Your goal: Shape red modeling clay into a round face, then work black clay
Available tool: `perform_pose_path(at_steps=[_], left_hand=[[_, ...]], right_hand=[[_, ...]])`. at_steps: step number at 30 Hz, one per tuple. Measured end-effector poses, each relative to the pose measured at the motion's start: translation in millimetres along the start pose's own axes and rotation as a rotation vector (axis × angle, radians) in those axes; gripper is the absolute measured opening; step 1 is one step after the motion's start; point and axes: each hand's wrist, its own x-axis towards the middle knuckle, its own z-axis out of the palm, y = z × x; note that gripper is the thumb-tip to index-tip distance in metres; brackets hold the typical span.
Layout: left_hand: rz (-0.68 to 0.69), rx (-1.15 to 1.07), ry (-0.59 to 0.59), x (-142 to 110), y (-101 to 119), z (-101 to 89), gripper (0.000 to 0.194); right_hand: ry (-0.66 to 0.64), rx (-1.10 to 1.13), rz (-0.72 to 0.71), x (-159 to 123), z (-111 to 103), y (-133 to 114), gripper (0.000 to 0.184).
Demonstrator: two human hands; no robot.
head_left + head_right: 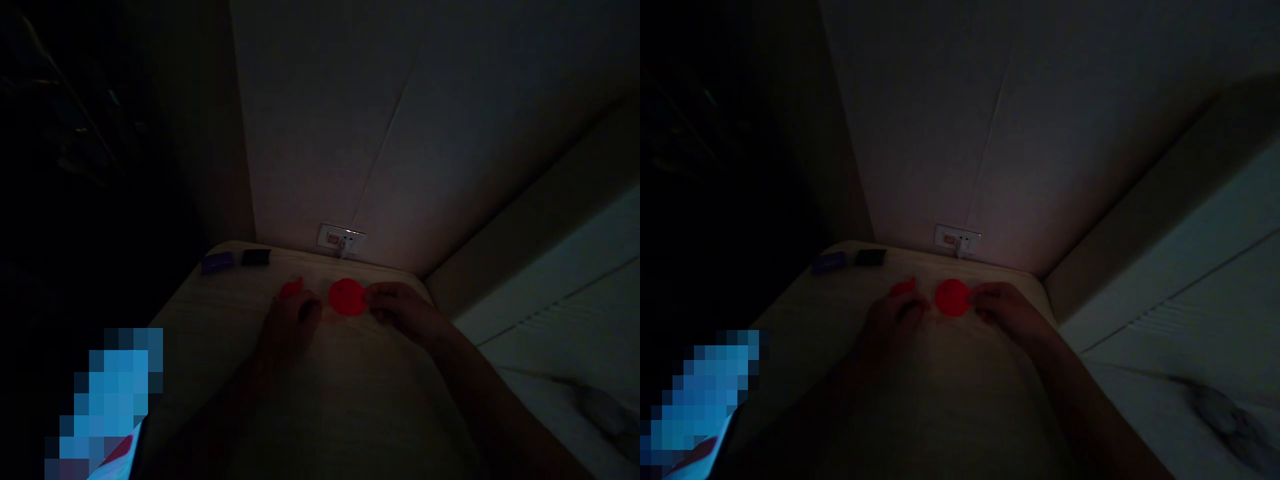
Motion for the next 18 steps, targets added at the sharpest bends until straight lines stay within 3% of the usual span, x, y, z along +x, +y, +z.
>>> perform_pose_path(at_steps=[3, 6, 13, 18], left_hand=[[-0.081, -0.307, 0.21, 4.5, -0.3, -7.2, 0.025], [-0.161, -0.455, 0.352, 8.6, 1.9, -13.4, 0.024], [-0.197, -0.501, 0.318, 10.2, -1.0, -9.1, 0.024], [-0.182, -0.533, 0.312, 10.0, -5.7, -6.6, 0.024]], right_hand=[[-0.034, 0.049, 0.063, 3.1, 4.5, -0.6, 0.03], [-0.071, 0.026, 0.131, 11.9, 13.0, 6.6, 0.03], [-0.107, -0.109, 0.163, 29.5, 20.6, 17.3, 0.019], [-0.044, -0.225, 0.107, 31.2, 13.5, 17.8, 0.019]])
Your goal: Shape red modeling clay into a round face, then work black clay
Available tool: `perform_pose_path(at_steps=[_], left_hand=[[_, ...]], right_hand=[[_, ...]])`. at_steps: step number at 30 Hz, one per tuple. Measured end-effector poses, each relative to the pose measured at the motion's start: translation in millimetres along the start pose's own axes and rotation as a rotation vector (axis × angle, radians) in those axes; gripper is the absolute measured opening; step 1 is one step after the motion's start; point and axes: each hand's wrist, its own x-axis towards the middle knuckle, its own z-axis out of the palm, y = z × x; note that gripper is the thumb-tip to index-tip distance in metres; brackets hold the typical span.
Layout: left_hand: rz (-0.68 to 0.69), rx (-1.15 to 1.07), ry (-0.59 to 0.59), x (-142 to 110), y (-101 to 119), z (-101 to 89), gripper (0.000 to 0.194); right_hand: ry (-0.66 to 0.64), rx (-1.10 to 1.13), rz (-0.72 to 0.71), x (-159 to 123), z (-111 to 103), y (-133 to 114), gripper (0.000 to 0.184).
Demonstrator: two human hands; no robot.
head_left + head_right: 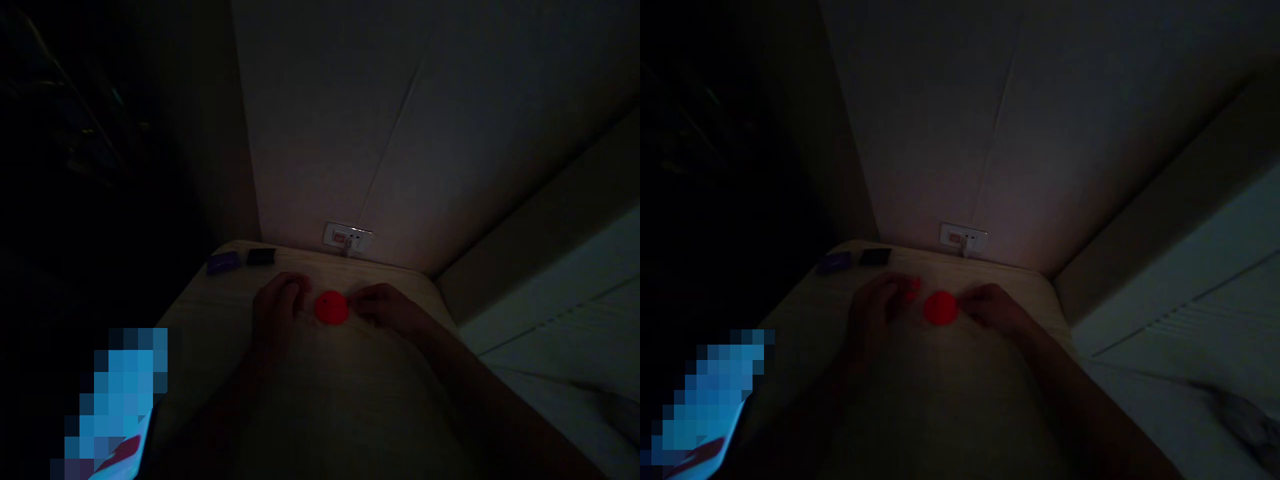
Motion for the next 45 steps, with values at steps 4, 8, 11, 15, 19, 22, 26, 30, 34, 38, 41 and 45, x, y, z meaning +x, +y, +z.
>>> perform_pose_path(at_steps=[4, 8, 11, 15, 19, 22, 26, 30, 34, 38, 41, 45], left_hand=[[0.012, 0.025, 0.027, 1.4, -0.5, -0.2, 0.023], [0.026, 0.069, 0.061, 4.0, -3.6, -1.0, 0.022], [0.021, 0.081, 0.082, 5.7, -6.4, -1.6, 0.021], [0.01, 0.092, 0.074, 6.6, -8.0, -1.5, 0.023], [0.016, 0.082, 0.07, 6.7, -8.1, -0.7, 0.021], [0.011, 0.063, 0.061, 6.8, -8.6, -0.1, 0.02], [0.012, 0.115, 0.063, 6.0, -6.7, -0.3, 0.022], [0.11, 0.328, 0.043, 1.7, -0.9, -1.2, 0.022], [0.275, 0.55, -0.055, -4.8, 2.4, 0.0, 0.021], [0.355, 0.712, -0.153, -10.5, 4.2, 3.8, 0.024], [0.355, 0.823, -0.153, -13.1, 6.1, 5.3, 0.026], [0.359, 0.998, -0.207, -15.6, 10.0, 3.3, 0.02]], right_hand=[[0.221, -0.265, -0.232, -9.7, 8.7, -1.1, 0.031], [0.084, -0.648, -0.559, -31.4, 34.4, -5.5, 0.024], [0.062, -0.919, -0.592, -43.5, 49.4, -5.0, 0.031], [0.084, -1.18, -0.495, -47.0, 52.5, 1.3, 0.029], [0.108, -1.244, -0.478, -46.8, 51.1, 3.7, 0.03], [0.1, -1.275, -0.444, -46.3, 52.2, 2.3, 0.032], [0.093, -1.278, -0.406, -48.3, 52.8, 2.1, 0.034], [0.102, -1.239, -0.366, -55.8, 53.7, 5.2, 0.028], [0.159, -1.023, -0.44, -60.1, 50.7, 9.7, 0.027], [0.294, -0.667, -0.529, -56.4, 34.8, 15.8, 0.023], [0.37, -0.391, -0.446, -50.9, 21.7, 21.4, 0.023], [0.39, -0.155, -0.324, -45.2, 15.1, 27.9, 0.027]])
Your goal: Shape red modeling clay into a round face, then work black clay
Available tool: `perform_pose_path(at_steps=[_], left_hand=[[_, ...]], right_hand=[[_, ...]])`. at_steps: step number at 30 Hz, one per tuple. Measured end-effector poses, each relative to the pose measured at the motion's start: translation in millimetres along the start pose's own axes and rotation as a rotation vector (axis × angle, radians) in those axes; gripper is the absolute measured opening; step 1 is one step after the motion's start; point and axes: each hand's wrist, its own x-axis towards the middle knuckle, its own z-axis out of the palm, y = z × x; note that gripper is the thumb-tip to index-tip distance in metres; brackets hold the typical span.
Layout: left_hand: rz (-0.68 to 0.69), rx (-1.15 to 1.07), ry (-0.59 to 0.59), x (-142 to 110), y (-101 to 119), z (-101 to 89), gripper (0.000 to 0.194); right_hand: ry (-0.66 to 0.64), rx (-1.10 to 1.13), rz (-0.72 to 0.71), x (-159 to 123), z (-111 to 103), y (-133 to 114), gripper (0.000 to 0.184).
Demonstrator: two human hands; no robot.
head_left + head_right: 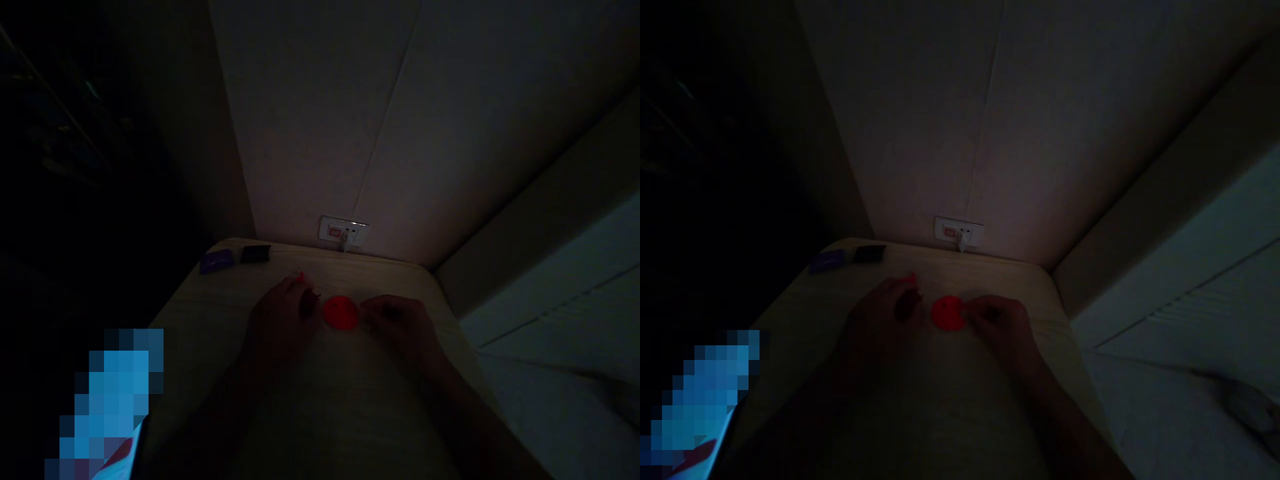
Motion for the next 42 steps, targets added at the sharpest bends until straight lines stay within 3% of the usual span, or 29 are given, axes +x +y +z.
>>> perform_pose_path(at_steps=[5, 10, 18, 26, 32, 37, 42], left_hand=[[0.064, 0.171, -0.1, -4.5, 0.9, -4.7, 0.018], [0.099, 0.181, -0.132, -7.4, -0.8, -5.9, 0.029], [0.078, 0.188, -0.165, -8.5, -0.1, -8.4, 0.037], [0.052, 0.217, -0.243, -5.4, -3.1, -7.9, 0.026], [0.122, 0.21, -0.146, -5.5, -13.4, -4.2, 0.02], [0.259, 0.176, -0.025, -2.8, -10.0, 4.5, 0.03], [0.266, 0.239, -0.117, 2.3, 2.7, 15.4, 0.028]], right_hand=[[0.036, 0.116, 0.1, -0.3, 4.3, 8.1, 0.034], [0.079, 0.107, 0.121, -2.0, 8.4, 9.6, 0.038], [0.028, 0.11, 0.102, -4.0, 12.6, 12.4, 0.038], [0.025, 0.156, 0.117, -3.4, 13.4, 18.5, 0.038], [0.048, 0.189, 0.055, 0.2, 13.7, 21.4, 0.036], [0.13, 0.22, 0.018, 5.6, 12.3, 23.9, 0.029], [0.137, 0.192, 0.012, 5.6, 11.7, 24.2, 0.026]])
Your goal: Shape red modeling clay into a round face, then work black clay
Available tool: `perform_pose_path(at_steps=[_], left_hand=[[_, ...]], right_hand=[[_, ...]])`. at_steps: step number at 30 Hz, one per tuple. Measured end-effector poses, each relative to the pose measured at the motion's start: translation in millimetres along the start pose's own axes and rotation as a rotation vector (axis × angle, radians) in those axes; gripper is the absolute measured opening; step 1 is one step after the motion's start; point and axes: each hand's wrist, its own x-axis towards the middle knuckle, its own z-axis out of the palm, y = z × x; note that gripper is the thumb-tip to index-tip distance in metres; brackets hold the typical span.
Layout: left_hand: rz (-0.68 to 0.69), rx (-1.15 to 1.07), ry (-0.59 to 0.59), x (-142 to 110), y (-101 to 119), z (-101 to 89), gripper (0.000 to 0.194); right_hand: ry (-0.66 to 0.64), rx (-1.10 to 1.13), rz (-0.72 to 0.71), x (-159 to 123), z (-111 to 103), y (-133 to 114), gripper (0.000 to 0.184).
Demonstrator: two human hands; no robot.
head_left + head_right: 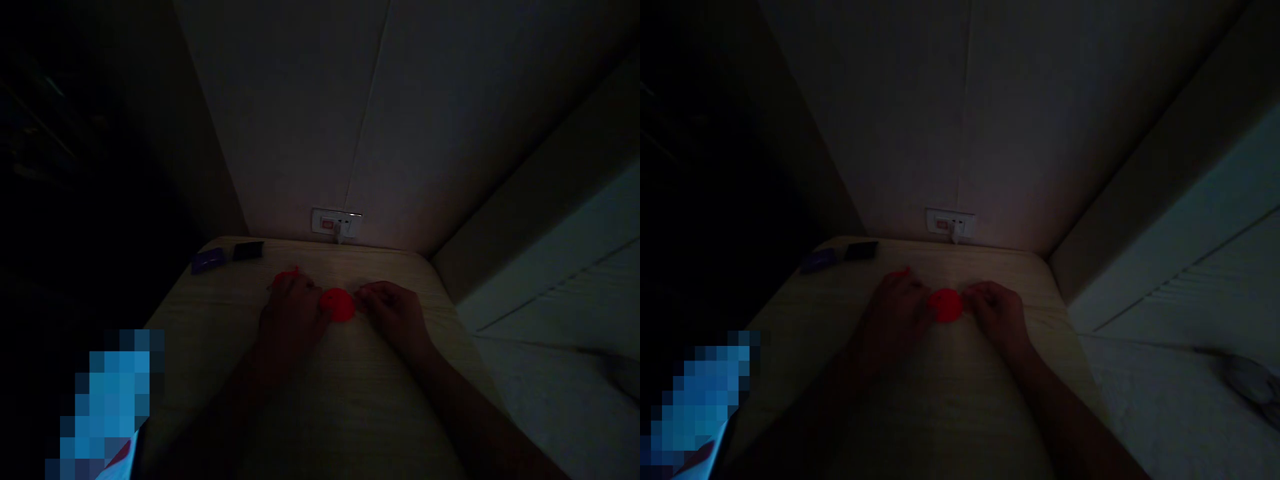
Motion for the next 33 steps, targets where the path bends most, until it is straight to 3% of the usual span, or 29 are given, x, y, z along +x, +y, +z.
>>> perform_pose_path(at_steps=[8, 13, 16, 20, 24, 30, 33], left_hand=[[-0.027, 0.046, -0.037, 2.8, 5.9, 3.6, 0.029], [-0.031, -0.01, -0.023, 3.1, 4.8, 5.2, 0.026], [-0.035, -0.117, -0.011, 3.9, 2.5, 5.2, 0.019], [-0.11, -0.422, -0.049, 5.6, -1.6, 2.5, 0.01], [-0.242, -0.745, 0.003, 8.6, -3.0, -4.8, 0.014], [-0.515, -1.373, 0.025, 10.3, 3.9, -9.9, 0.02], [-0.6, -1.619, 0.056, 9.2, 9.1, -6.9, 0.023]], right_hand=[[0.05, -0.188, -0.067, 2.3, 1.2, 0.4, 0.028], [-0.076, -0.087, -0.077, 1.0, 4.5, 2.0, 0.026], [-0.065, -0.052, -0.073, 0.0, 5.4, 1.2, 0.028], [-0.002, -0.006, 0.022, 0.3, 4.3, 0.3, 0.038], [0.053, 0.158, 0.121, 0.9, 2.9, -0.8, 0.045], [0.092, 0.197, 0.072, 0.1, 1.8, -3.8, 0.056], [0.085, 0.192, 0.065, -2.3, 2.3, -6.7, 0.05]])
